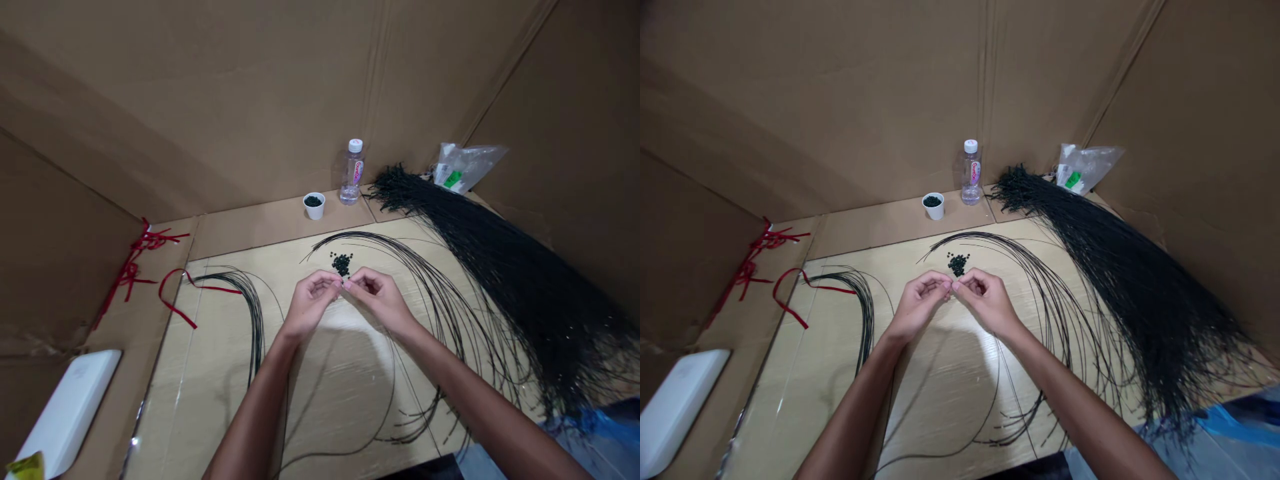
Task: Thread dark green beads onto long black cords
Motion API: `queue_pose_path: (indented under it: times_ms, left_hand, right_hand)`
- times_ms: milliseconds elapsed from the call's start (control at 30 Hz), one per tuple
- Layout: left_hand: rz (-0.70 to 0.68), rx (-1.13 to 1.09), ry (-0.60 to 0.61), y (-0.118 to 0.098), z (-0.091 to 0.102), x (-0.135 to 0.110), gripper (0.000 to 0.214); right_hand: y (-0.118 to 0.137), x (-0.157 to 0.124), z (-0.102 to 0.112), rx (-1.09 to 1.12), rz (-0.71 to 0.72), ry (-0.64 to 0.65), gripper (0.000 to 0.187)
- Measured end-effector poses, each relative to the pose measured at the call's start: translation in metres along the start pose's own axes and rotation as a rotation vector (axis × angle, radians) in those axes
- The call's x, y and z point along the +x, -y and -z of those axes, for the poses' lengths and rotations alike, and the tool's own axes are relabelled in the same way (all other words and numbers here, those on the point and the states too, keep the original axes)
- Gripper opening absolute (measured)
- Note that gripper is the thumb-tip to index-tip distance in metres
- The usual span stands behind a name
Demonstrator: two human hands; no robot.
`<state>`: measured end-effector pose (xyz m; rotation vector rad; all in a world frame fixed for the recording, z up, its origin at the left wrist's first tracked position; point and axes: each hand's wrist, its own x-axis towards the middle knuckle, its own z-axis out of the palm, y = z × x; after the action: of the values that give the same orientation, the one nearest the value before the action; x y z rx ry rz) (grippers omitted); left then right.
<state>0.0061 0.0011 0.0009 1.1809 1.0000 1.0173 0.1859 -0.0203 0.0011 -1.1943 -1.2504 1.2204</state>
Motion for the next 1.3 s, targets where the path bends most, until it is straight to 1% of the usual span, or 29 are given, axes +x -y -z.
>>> queue_pose_path:
  times_ms: [100,233,367,467,533,600,700,833,900,1033,1100,1167,1300]
  left_hand:
    - [-0.011,0.031,0.018,0.002,-0.002,-0.001,0.036]
    - [-0.023,0.032,0.002,0.004,-0.004,0.0,0.038]
    - [-0.059,0.007,-0.054,0.008,-0.003,0.003,0.04]
    - [-0.085,-0.008,-0.094,0.009,-0.002,0.005,0.039]
    - [-0.088,-0.01,-0.107,0.009,-0.001,0.005,0.038]
    - [-0.079,0.002,-0.106,0.01,-0.002,0.005,0.038]
    - [-0.063,0.035,-0.08,0.011,-0.004,0.004,0.036]
    - [-0.091,0.16,-0.061,0.012,-0.008,0.002,0.03]
    - [-0.139,0.294,-0.062,0.01,-0.01,0.0,0.027]
    - [-0.296,0.633,-0.04,0.009,-0.017,0.0,0.022]
    - [-0.353,0.747,-0.038,0.011,-0.02,0.0,0.023]
    - [-0.391,0.823,-0.039,0.015,-0.021,0.001,0.024]
    - [-0.45,0.956,-0.02,0.018,-0.022,0.001,0.021]
  right_hand:
    - [-0.002,0.0,0.001,-0.064,0.031,-0.013,0.034]
    - [-0.001,0.002,0.005,-0.117,0.042,-0.003,0.022]
    - [0.003,0.003,0.013,-0.158,0.056,0.091,0.005]
    - [0.008,0.003,0.018,-0.224,0.079,0.179,0.006]
    - [0.01,0.003,0.019,-0.27,0.105,0.202,0.006]
    - [0.011,0.002,0.017,-0.291,0.12,0.163,0.007]
    - [0.01,0.003,0.014,-0.275,0.1,0.07,0.016]
    - [0.005,0.004,0.011,-0.217,0.061,0.071,0.018]
    - [0.003,0.006,0.013,-0.142,0.045,0.032,0.016]
    - [0.002,0.01,0.016,0.027,0.002,-0.138,0.011]
    - [0.003,0.012,0.015,0.098,-0.038,-0.194,0.011]
    - [0.005,0.012,0.014,0.147,-0.069,-0.218,0.011]
    - [0.007,0.011,0.012,0.18,-0.079,-0.231,0.013]
